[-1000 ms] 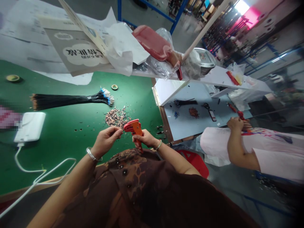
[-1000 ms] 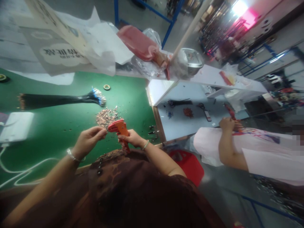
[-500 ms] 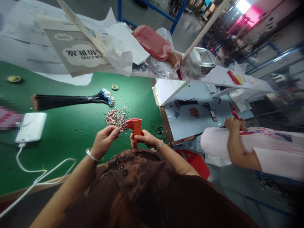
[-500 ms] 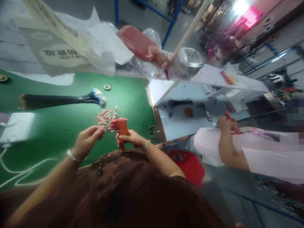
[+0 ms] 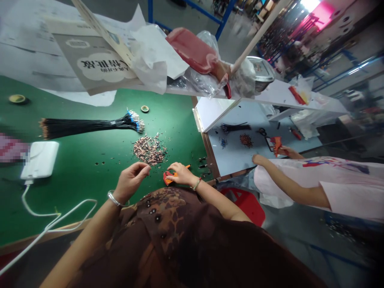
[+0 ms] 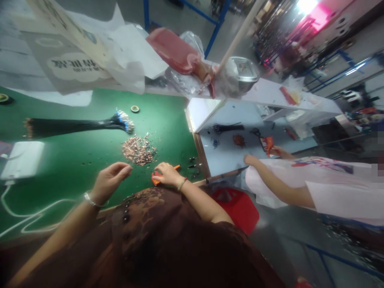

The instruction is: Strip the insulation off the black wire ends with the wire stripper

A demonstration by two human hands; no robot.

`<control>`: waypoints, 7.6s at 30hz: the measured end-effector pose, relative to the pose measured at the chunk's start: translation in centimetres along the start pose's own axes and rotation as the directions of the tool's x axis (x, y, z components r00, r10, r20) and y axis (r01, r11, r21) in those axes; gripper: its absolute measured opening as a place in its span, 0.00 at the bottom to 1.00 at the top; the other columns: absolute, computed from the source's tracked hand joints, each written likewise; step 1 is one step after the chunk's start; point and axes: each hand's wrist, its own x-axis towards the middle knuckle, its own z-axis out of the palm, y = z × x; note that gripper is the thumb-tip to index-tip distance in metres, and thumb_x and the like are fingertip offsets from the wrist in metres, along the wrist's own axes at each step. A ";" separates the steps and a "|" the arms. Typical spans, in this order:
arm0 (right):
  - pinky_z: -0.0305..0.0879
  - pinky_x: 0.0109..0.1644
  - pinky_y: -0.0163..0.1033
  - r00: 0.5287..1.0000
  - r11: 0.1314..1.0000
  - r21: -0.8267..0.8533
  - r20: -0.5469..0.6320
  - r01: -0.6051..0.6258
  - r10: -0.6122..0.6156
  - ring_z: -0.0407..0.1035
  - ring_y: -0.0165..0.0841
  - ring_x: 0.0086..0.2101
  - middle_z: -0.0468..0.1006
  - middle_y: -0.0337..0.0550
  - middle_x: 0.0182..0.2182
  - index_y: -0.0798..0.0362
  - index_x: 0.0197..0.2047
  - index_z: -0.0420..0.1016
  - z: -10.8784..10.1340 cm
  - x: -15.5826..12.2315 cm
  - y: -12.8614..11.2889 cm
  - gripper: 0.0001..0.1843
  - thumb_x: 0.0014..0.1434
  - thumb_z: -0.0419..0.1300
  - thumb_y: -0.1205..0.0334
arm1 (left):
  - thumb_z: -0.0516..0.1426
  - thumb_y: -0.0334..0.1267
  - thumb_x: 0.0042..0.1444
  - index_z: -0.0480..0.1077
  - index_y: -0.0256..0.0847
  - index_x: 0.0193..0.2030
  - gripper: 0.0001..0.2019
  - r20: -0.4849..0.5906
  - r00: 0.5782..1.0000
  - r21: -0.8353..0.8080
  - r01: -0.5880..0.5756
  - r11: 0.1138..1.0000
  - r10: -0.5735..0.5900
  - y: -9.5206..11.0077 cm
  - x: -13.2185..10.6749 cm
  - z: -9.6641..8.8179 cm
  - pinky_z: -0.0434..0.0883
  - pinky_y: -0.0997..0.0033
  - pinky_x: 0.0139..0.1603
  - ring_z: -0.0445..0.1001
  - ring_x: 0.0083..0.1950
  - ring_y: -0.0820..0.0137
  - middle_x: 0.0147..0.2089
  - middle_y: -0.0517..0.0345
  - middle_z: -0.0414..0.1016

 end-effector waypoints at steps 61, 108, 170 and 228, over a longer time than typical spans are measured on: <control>0.61 0.52 0.49 0.980 0.976 0.096 -0.004 -0.195 0.197 0.65 0.40 0.44 0.71 0.52 0.41 0.59 0.46 0.69 1.4 -2.0 4.1 0.17 0.52 0.54 0.66 | 0.67 0.48 0.43 0.74 0.36 0.32 0.17 -0.138 0.938 -0.473 0.221 0.853 -0.319 -3.4 -2.3 0.2 0.64 0.76 0.30 0.65 0.27 0.77 0.26 0.61 0.71; 0.65 0.46 0.38 0.995 0.439 0.894 -0.060 0.087 -0.075 0.68 0.32 0.37 0.73 0.44 0.37 0.57 0.44 0.69 -0.8 -1.9 -6.1 0.22 0.56 0.65 0.47 | 0.55 0.43 0.55 0.66 0.41 0.23 0.13 0.029 0.976 0.218 -0.217 0.951 0.216 5.1 -1.0 1.9 0.59 0.73 0.27 0.61 0.24 0.74 0.22 0.62 0.66; 0.73 0.36 0.42 0.944 0.199 0.963 0.228 -0.182 -0.237 0.75 0.37 0.33 0.77 0.50 0.35 0.60 0.48 0.67 -3.8 -1.8 -4.1 0.31 0.54 0.65 0.42 | 0.59 0.44 0.57 0.77 0.40 0.34 0.10 0.022 0.968 0.117 -0.250 0.961 0.249 3.5 -0.1 -0.9 0.65 0.73 0.35 0.68 0.32 0.73 0.31 0.59 0.71; 0.54 0.14 0.29 0.987 0.301 0.943 0.111 -0.141 0.116 0.54 0.22 0.11 0.64 0.25 0.13 0.54 0.38 0.61 -0.8 -1.1 -4.9 0.28 0.49 0.68 0.42 | 0.55 0.53 0.57 0.69 0.38 0.31 0.18 0.068 0.992 -0.055 0.106 0.993 -0.103 2.6 0.1 0.2 0.61 0.76 0.24 0.61 0.24 0.76 0.23 0.63 0.64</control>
